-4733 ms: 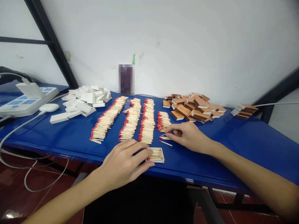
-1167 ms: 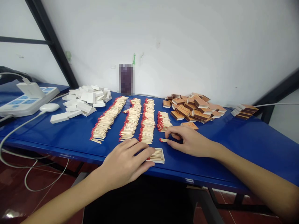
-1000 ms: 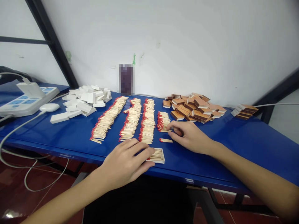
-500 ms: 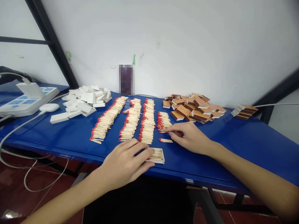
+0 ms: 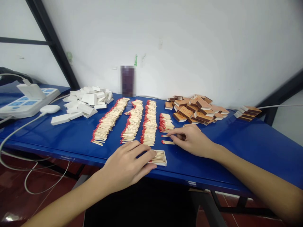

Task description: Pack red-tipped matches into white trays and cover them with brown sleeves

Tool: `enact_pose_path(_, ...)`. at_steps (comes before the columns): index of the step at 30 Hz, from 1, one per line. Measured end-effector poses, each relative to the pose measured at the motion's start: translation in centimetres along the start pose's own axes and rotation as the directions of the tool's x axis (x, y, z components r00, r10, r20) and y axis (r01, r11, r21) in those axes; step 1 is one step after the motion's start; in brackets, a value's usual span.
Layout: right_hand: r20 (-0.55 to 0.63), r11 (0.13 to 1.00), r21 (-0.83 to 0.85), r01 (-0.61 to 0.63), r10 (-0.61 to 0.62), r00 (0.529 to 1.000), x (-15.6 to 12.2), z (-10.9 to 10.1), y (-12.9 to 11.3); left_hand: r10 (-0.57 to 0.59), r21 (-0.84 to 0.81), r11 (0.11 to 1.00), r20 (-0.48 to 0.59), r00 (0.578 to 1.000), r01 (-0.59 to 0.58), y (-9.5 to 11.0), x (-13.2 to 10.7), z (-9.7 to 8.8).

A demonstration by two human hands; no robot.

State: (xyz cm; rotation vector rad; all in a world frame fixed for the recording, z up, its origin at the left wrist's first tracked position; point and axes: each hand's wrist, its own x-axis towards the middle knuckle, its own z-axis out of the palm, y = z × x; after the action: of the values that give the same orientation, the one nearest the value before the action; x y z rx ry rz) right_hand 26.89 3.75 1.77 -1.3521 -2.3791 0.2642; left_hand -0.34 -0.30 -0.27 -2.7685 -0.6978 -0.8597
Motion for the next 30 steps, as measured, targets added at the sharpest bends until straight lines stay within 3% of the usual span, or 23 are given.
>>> enact_pose_path(30,-0.014,0.999,-0.038,0.002,-0.003,1.000,0.06,0.05,-0.01,0.002,-0.020,1.000,0.009,1.000,-0.002,0.01,0.00,-0.02)
